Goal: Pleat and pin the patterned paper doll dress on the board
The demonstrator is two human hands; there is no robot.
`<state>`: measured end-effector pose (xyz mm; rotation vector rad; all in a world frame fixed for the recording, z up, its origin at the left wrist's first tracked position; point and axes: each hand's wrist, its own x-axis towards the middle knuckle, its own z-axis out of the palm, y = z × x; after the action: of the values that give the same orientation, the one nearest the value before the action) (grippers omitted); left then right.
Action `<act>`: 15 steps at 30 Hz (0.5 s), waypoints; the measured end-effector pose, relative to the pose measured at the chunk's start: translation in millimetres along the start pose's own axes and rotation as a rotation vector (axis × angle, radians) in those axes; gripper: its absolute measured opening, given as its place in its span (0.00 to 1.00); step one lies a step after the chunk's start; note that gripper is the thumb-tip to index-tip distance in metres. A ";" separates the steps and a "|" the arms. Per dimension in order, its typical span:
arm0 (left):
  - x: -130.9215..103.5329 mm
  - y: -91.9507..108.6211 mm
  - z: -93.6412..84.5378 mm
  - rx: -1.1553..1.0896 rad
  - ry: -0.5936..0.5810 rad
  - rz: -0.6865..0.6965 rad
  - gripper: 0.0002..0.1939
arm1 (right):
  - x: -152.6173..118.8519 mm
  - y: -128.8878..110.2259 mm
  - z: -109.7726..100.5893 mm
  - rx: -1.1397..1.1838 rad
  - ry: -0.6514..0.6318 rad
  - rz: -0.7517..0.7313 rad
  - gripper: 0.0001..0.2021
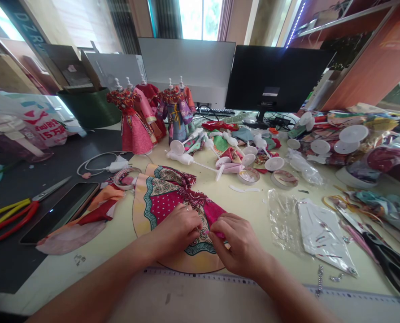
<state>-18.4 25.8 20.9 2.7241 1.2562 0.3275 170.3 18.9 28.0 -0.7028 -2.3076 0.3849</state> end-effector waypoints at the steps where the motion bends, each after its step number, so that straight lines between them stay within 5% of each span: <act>1: -0.1 -0.1 0.2 0.002 0.000 0.002 0.07 | 0.2 -0.1 0.0 -0.002 0.000 -0.001 0.03; 15: -6.2 5.7 -15.6 0.034 -0.021 0.126 0.08 | 0.2 0.1 -0.3 -0.013 -0.006 -0.006 0.04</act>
<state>-21.9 17.7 36.2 2.8345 1.0975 0.2917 170.4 19.1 28.2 -0.7013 -2.3198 0.3702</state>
